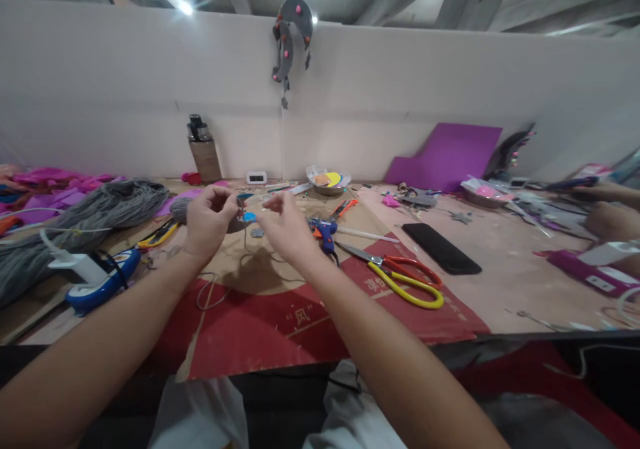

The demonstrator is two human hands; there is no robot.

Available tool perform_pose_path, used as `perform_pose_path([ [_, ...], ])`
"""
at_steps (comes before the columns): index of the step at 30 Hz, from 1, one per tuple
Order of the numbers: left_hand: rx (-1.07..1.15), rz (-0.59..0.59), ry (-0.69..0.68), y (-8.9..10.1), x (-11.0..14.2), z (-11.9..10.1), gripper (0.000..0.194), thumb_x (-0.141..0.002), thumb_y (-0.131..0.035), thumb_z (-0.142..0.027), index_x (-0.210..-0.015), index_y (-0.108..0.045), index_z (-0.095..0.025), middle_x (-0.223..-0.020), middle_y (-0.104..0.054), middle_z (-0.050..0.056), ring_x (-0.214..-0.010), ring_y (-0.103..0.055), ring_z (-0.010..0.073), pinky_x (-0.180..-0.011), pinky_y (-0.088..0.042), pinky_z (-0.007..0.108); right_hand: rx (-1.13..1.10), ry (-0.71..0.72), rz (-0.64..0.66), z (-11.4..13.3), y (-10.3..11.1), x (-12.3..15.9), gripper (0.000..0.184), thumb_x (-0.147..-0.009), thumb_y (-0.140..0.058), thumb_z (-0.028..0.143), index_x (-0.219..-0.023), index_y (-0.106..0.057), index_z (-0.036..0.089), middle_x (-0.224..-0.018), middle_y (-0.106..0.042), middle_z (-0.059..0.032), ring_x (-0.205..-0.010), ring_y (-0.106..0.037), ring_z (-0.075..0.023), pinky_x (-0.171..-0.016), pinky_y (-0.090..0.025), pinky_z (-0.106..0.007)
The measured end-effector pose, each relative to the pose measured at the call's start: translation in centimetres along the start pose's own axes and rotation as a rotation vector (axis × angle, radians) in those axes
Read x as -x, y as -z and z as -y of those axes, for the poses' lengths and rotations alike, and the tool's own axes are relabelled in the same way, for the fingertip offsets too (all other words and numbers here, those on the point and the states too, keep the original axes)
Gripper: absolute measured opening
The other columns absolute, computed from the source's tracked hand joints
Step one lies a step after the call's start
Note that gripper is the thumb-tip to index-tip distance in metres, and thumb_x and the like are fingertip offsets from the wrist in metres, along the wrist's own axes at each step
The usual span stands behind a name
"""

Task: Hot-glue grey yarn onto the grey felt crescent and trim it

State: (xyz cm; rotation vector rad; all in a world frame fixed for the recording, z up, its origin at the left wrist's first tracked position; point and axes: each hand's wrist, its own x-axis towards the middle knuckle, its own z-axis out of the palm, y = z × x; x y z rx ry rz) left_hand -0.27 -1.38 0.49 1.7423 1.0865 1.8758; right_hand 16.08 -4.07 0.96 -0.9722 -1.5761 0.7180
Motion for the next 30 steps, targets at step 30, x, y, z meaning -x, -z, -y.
perform_pose_path([
  [30,0.553,0.1,0.511,-1.0,0.3,-1.4,0.02,-0.07,-0.073,-0.031,-0.075,-0.06,-0.017,-0.069,-0.067,0.001,-0.059,-0.064,0.0143,-0.056,-0.051,0.027,-0.184,0.006,-0.109,0.2,-1.9,-1.4,0.011,-0.08,-0.062,0.025,-0.074,-0.067,0.017,-0.064,-0.058,0.0036,-0.059,-0.043,-0.0094,-0.06,-0.037,-0.025],
])
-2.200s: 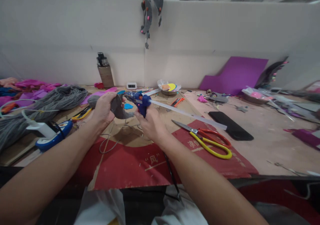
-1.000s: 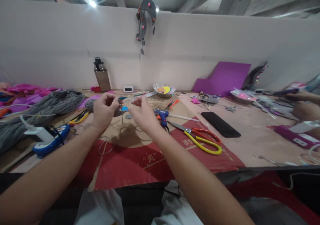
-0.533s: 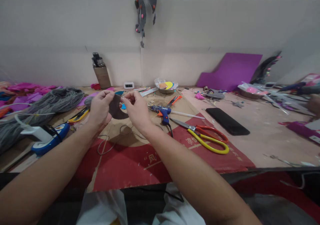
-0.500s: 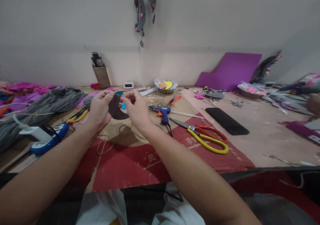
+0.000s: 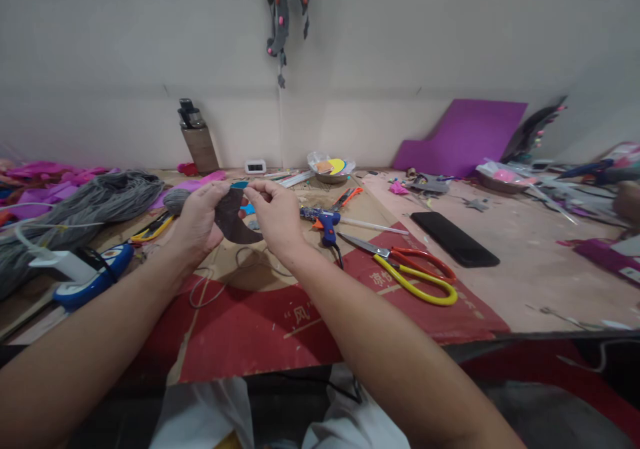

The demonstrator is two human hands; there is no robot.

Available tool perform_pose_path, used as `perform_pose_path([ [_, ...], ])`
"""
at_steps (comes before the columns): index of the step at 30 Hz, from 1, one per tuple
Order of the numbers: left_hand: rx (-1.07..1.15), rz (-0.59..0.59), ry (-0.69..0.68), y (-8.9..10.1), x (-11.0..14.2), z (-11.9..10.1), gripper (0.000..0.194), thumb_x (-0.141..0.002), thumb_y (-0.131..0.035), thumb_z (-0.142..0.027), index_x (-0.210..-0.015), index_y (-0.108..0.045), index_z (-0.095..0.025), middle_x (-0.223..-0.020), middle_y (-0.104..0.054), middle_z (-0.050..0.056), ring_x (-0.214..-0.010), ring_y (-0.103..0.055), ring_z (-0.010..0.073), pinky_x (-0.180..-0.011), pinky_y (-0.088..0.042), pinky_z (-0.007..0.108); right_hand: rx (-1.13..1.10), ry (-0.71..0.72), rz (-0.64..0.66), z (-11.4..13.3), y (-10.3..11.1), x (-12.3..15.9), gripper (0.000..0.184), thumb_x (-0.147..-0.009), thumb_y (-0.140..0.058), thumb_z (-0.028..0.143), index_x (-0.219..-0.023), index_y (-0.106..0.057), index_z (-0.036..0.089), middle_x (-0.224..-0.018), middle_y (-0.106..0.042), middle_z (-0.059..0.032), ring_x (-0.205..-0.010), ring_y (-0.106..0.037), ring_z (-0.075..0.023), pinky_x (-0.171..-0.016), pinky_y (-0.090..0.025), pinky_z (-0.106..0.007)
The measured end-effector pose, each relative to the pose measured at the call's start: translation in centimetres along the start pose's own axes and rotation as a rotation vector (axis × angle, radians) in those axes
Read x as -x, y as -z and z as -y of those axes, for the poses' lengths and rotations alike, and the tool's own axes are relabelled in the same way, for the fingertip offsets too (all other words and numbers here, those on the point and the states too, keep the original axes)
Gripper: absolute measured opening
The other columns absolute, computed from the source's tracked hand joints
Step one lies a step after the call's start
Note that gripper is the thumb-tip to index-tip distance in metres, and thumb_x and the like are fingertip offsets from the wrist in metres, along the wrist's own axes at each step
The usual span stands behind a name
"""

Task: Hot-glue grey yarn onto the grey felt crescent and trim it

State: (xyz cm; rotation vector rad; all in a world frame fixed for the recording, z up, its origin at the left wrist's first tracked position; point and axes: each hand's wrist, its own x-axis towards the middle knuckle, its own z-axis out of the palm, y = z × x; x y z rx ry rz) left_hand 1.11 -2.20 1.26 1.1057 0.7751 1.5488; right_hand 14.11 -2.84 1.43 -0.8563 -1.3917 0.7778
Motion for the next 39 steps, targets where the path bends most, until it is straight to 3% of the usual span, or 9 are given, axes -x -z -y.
perform_pose_path([
  [4,0.006,0.017,0.029,-0.1,0.1,-0.2,0.02,-0.07,-0.073,-0.032,-0.075,-0.061,-0.017,-0.069,-0.067,0.001,-0.059,-0.062,0.0137,-0.056,-0.051,0.026,-0.047,-0.016,0.007,-0.1,0.0,0.1,0.014,-0.081,-0.061,0.026,-0.071,-0.065,0.017,-0.067,-0.062,0.0015,-0.062,-0.048,-0.01,-0.063,-0.039,-0.025],
  [16,0.05,0.072,0.103,-0.5,0.6,-0.6,0.016,-0.073,-0.067,-0.033,-0.078,-0.062,-0.019,-0.073,-0.067,0.003,-0.065,-0.064,0.0167,-0.055,-0.052,0.028,-0.272,-0.163,0.023,-0.2,-0.1,0.3,0.015,-0.076,-0.063,0.032,-0.069,-0.058,0.02,-0.064,-0.057,0.0039,-0.052,-0.043,-0.0072,-0.048,-0.033,-0.021],
  [22,0.055,0.061,0.098,-0.8,0.8,-1.1,0.02,-0.07,-0.068,-0.037,-0.076,-0.063,-0.018,-0.07,-0.066,0.003,-0.066,-0.065,0.0182,-0.053,-0.051,0.028,-0.302,-0.163,0.028,-0.2,0.0,0.3,0.016,-0.076,-0.063,0.032,-0.068,-0.056,0.02,-0.062,-0.056,0.0042,-0.048,-0.043,-0.0063,-0.045,-0.033,-0.021],
  [27,0.046,0.082,0.067,-0.7,0.9,-0.8,0.022,-0.066,-0.077,-0.029,-0.073,-0.058,-0.02,-0.069,-0.066,0.0,-0.061,-0.064,0.0156,-0.052,-0.051,0.027,-0.275,-0.136,0.017,-0.3,-0.1,0.4,0.017,-0.076,-0.064,0.034,-0.07,-0.057,0.02,-0.065,-0.057,0.0038,-0.053,-0.046,-0.0071,-0.048,-0.035,-0.021],
  [39,0.057,0.155,0.086,-0.4,0.5,-0.7,0.019,-0.07,-0.075,-0.03,-0.075,-0.061,-0.018,-0.068,-0.063,0.001,-0.055,-0.058,0.0117,-0.048,-0.048,0.023,-0.377,-0.19,0.106,0.2,0.2,0.6,0.018,-0.074,-0.067,0.036,-0.071,-0.059,0.02,-0.065,-0.058,0.0039,-0.049,-0.04,-0.0059,-0.045,-0.029,-0.021],
])
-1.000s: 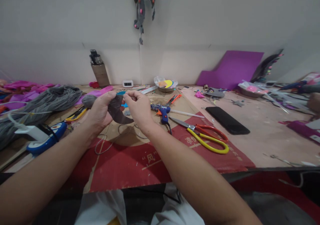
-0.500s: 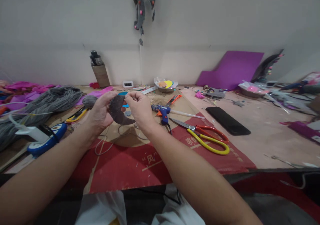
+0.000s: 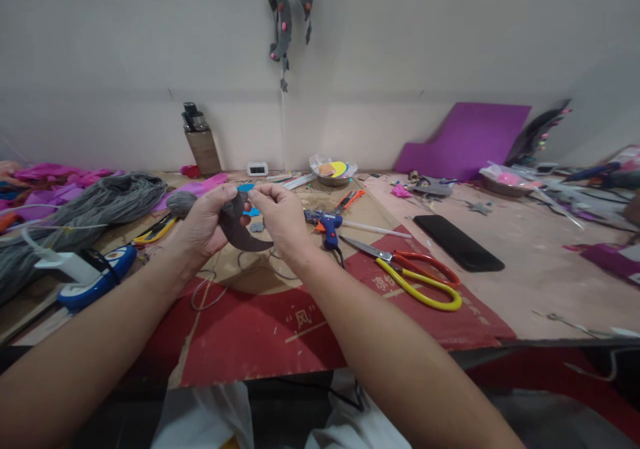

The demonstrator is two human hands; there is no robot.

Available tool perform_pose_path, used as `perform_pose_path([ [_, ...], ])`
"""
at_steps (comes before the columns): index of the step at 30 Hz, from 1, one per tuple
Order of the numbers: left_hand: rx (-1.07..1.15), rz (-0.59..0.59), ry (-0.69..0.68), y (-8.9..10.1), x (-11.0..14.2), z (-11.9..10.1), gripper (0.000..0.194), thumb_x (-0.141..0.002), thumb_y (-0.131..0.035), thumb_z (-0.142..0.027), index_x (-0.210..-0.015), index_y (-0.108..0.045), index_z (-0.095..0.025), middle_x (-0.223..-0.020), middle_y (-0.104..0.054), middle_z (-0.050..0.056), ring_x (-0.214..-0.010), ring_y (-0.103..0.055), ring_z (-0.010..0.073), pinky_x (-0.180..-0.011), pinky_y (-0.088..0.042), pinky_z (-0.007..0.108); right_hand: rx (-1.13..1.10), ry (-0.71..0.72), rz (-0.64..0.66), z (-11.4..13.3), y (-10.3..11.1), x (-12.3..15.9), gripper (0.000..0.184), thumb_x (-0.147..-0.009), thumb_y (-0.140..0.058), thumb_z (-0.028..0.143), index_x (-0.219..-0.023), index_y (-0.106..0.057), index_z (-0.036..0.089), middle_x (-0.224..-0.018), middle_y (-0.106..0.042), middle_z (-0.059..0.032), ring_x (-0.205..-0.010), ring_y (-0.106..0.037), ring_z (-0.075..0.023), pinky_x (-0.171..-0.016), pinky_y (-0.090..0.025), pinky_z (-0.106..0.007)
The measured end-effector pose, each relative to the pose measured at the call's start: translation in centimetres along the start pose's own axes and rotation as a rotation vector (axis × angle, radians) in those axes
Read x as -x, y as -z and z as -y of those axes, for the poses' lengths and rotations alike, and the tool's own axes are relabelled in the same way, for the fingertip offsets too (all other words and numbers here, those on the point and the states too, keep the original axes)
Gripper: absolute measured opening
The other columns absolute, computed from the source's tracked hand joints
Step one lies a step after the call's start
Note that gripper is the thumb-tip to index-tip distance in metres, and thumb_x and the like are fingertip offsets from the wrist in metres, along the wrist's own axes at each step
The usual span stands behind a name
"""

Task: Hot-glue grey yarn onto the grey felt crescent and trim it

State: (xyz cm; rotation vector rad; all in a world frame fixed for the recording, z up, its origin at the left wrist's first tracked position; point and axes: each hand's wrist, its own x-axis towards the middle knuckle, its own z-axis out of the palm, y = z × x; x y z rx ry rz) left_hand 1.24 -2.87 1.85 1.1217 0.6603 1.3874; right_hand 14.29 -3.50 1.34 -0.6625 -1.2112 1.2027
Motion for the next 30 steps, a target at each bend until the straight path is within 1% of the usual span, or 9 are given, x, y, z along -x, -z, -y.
perform_pose_path([
  [5,-0.02,-0.031,0.018,-0.2,0.33,-0.26,0.019,-0.068,-0.074,-0.029,-0.074,-0.059,-0.02,-0.067,-0.063,0.001,-0.057,-0.059,0.0137,-0.048,-0.049,0.025,-0.015,0.007,0.004,-0.1,0.0,-0.02,0.019,-0.072,-0.067,0.035,-0.069,-0.055,0.021,-0.063,-0.055,0.0052,-0.049,-0.039,-0.0061,-0.046,-0.029,-0.021],
  [8,0.022,-0.041,0.032,-0.34,0.52,-0.48,0.017,-0.069,-0.071,-0.031,-0.076,-0.061,-0.019,-0.069,-0.064,0.001,-0.06,-0.061,0.0151,-0.051,-0.051,0.026,-0.027,-0.014,0.004,-0.2,0.13,-0.08,0.02,-0.073,-0.067,0.036,-0.07,-0.054,0.021,-0.063,-0.055,0.0055,-0.046,-0.035,-0.0051,-0.044,-0.025,-0.021],
  [10,0.044,-0.038,0.027,-0.4,0.6,-0.58,0.019,-0.069,-0.07,-0.034,-0.078,-0.062,-0.019,-0.07,-0.065,0.002,-0.062,-0.062,0.0158,-0.053,-0.052,0.027,-0.015,-0.02,-0.005,-0.28,0.24,-0.13,0.021,-0.074,-0.067,0.037,-0.071,-0.055,0.02,-0.062,-0.054,0.0056,-0.045,-0.033,-0.005,-0.043,-0.023,-0.022],
  [12,0.023,-0.025,0.016,-0.39,0.61,-0.59,0.021,-0.069,-0.073,-0.034,-0.077,-0.06,-0.019,-0.07,-0.065,0.001,-0.062,-0.062,0.0154,-0.053,-0.052,0.027,-0.001,-0.015,-0.02,-0.35,0.28,-0.16,0.023,-0.073,-0.068,0.039,-0.071,-0.055,0.021,-0.062,-0.053,0.0061,-0.046,-0.032,-0.0052,-0.044,-0.022,-0.022],
  [17,-0.048,0.0,0.005,-0.21,0.39,-0.43,0.026,-0.066,-0.078,-0.03,-0.072,-0.056,-0.019,-0.065,-0.062,-0.001,-0.056,-0.059,0.0127,-0.051,-0.049,0.025,0.008,0.042,-0.009,-0.33,0.06,-0.06,0.021,-0.072,-0.069,0.038,-0.071,-0.055,0.021,-0.062,-0.05,0.006,-0.05,-0.036,-0.0068,-0.046,-0.027,-0.022],
  [20,-0.053,0.019,-0.015,-0.2,0.33,-0.49,0.028,-0.066,-0.079,-0.032,-0.072,-0.056,-0.019,-0.065,-0.062,-0.001,-0.056,-0.06,0.0121,-0.052,-0.05,0.024,0.009,0.056,-0.02,-0.23,0.07,-0.05,0.02,-0.073,-0.068,0.038,-0.072,-0.056,0.022,-0.061,-0.048,0.0065,-0.048,-0.034,-0.0064,-0.045,-0.025,-0.022],
  [23,-0.066,0.041,-0.064,-0.24,0.43,-0.54,0.029,-0.066,-0.082,-0.031,-0.079,-0.059,-0.019,-0.075,-0.067,0.0,-0.062,-0.063,0.012,-0.059,-0.054,0.025,-0.056,0.031,-0.028,-0.02,0.35,-0.19,0.023,-0.071,-0.069,0.04,-0.073,-0.055,0.022,-0.06,-0.046,0.0077,-0.046,-0.028,-0.0055,-0.044,-0.021,-0.022],
  [26,-0.109,0.075,-0.106,-0.17,0.52,-0.39,0.033,-0.065,-0.082,-0.025,-0.09,-0.062,-0.019,-0.084,-0.07,0.002,-0.066,-0.065,0.0116,-0.061,-0.054,0.023,-0.115,0.001,-0.021,0.18,0.62,-0.41,0.026,-0.069,-0.07,0.041,-0.072,-0.053,0.022,-0.059,-0.044,0.0085,-0.046,-0.025,-0.0052,-0.044,-0.019,-0.022],
  [30,-0.144,0.055,-0.127,0.07,0.36,-0.06,0.032,-0.065,-0.082,-0.024,-0.09,-0.062,-0.019,-0.083,-0.071,0.002,-0.069,-0.066,0.0125,-0.063,-0.053,0.023,-0.102,-0.001,-0.028,-0.06,0.74,-0.63,0.027,-0.069,-0.07,0.042,-0.073,-0.053,0.022,-0.059,-0.041,0.009,-0.047,-0.024,-0.006,-0.045,-0.019,-0.023],
])
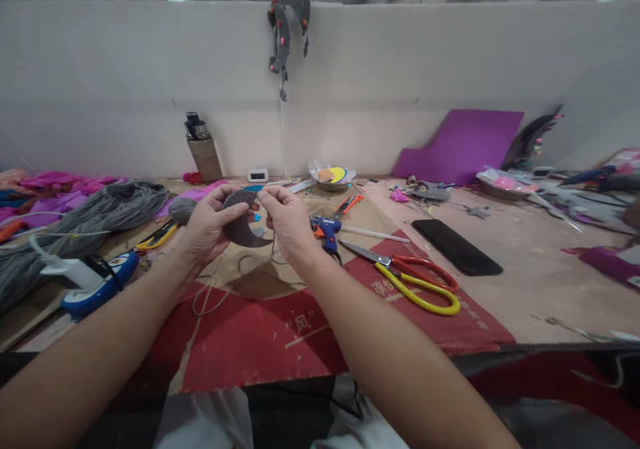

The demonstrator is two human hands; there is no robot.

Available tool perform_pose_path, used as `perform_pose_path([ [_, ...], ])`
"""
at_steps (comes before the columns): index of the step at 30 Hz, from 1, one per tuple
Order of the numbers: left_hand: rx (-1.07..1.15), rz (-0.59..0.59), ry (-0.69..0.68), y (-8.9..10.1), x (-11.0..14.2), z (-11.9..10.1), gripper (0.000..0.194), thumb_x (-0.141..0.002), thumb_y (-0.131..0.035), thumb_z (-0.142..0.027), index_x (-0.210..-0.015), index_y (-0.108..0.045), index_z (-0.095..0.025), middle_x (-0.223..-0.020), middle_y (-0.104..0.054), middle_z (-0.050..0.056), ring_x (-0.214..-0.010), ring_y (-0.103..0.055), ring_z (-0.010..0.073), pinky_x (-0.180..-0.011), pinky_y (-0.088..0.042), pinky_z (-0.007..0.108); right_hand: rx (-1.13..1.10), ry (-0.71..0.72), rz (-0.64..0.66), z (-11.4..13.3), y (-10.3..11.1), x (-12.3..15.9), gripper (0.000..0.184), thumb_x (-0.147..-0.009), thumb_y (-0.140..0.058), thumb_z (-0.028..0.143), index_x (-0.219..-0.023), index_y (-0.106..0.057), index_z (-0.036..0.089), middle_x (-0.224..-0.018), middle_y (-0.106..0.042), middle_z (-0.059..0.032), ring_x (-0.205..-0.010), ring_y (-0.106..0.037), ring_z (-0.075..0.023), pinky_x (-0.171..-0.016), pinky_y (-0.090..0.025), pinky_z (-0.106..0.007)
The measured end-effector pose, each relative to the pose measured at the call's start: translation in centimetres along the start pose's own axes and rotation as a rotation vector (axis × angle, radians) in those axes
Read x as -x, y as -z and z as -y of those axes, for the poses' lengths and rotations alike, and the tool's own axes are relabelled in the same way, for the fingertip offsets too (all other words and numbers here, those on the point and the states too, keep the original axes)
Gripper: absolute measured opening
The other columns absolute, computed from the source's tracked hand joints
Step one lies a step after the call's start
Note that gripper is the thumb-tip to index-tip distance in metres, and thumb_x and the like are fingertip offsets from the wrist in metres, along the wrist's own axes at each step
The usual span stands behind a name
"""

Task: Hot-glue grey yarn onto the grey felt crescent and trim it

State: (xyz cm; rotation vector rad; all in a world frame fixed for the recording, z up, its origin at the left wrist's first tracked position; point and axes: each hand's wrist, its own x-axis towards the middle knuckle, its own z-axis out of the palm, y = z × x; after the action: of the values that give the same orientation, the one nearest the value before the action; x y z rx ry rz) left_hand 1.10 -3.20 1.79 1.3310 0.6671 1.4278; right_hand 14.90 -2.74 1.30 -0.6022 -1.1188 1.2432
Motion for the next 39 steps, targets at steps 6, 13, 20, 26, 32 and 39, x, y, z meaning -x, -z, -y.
perform_pose_path([
  [6,-0.031,-0.069,-0.108,0.4,-0.5,0.5,0.027,-0.062,-0.085,-0.024,-0.08,-0.065,-0.017,-0.08,-0.069,0.0,-0.074,-0.065,0.012,-0.072,-0.051,0.024,0.326,0.337,-0.036,-0.4,0.4,0.3,0.015,-0.084,-0.063,0.037,-0.082,-0.062,0.022,-0.064,-0.039,0.0062,-0.055,-0.034,-0.0097,-0.054,-0.03,-0.026],
  [13,-0.116,-0.078,-0.269,0.9,-0.8,0.7,0.027,-0.065,-0.084,-0.024,-0.088,-0.069,-0.02,-0.099,-0.069,0.002,-0.091,-0.061,0.0142,-0.078,-0.048,0.023,0.787,1.009,0.005,-0.2,0.7,1.1,0.01,-0.09,-0.059,0.014,-0.092,-0.064,0.021,-0.074,-0.055,0.0016,-0.065,-0.048,-0.012,-0.061,-0.04,-0.026],
  [20,-0.121,-0.109,-0.299,1.1,-0.9,1.3,0.048,-0.064,-0.087,-0.031,-0.104,-0.064,-0.021,-0.107,-0.065,0.005,-0.098,-0.06,0.016,-0.08,-0.047,0.024,1.009,1.206,0.006,-0.3,0.9,1.2,0.013,-0.09,-0.058,0.013,-0.098,-0.063,0.022,-0.079,-0.063,-0.0022,-0.069,-0.057,-0.0131,-0.06,-0.045,-0.025],
  [26,0.028,-0.019,-0.122,-0.1,-0.2,0.9,0.024,-0.066,-0.082,-0.023,-0.08,-0.064,-0.016,-0.078,-0.064,0.0,-0.072,-0.059,0.0125,-0.071,-0.05,0.025,1.236,1.152,-0.067,-0.4,1.1,1.1,0.014,-0.095,-0.052,0.02,-0.093,-0.066,0.022,-0.077,-0.065,-0.0035,-0.07,-0.06,-0.0144,-0.062,-0.044,-0.026],
  [32,0.217,0.109,-0.054,-0.6,0.1,0.6,0.017,-0.08,-0.067,-0.031,-0.086,-0.07,-0.015,-0.079,-0.068,0.004,-0.078,-0.065,0.0176,-0.075,-0.053,0.03,1.354,1.024,-0.054,-0.2,1.1,1.2,0.021,-0.099,-0.048,0.028,-0.093,-0.067,0.022,-0.079,-0.065,-0.004,-0.075,-0.06,-0.0148,-0.066,-0.041,-0.026],
  [39,0.165,0.083,-0.01,-0.2,-0.1,1.3,0.017,-0.079,-0.071,-0.031,-0.079,-0.071,-0.014,-0.074,-0.068,0.005,-0.075,-0.066,0.0176,-0.072,-0.054,0.031,1.376,1.015,-0.084,-0.4,1.3,1.0,0.024,-0.1,-0.047,0.03,-0.095,-0.069,0.022,-0.079,-0.065,-0.0035,-0.075,-0.06,-0.0142,-0.065,-0.041,-0.026],
])
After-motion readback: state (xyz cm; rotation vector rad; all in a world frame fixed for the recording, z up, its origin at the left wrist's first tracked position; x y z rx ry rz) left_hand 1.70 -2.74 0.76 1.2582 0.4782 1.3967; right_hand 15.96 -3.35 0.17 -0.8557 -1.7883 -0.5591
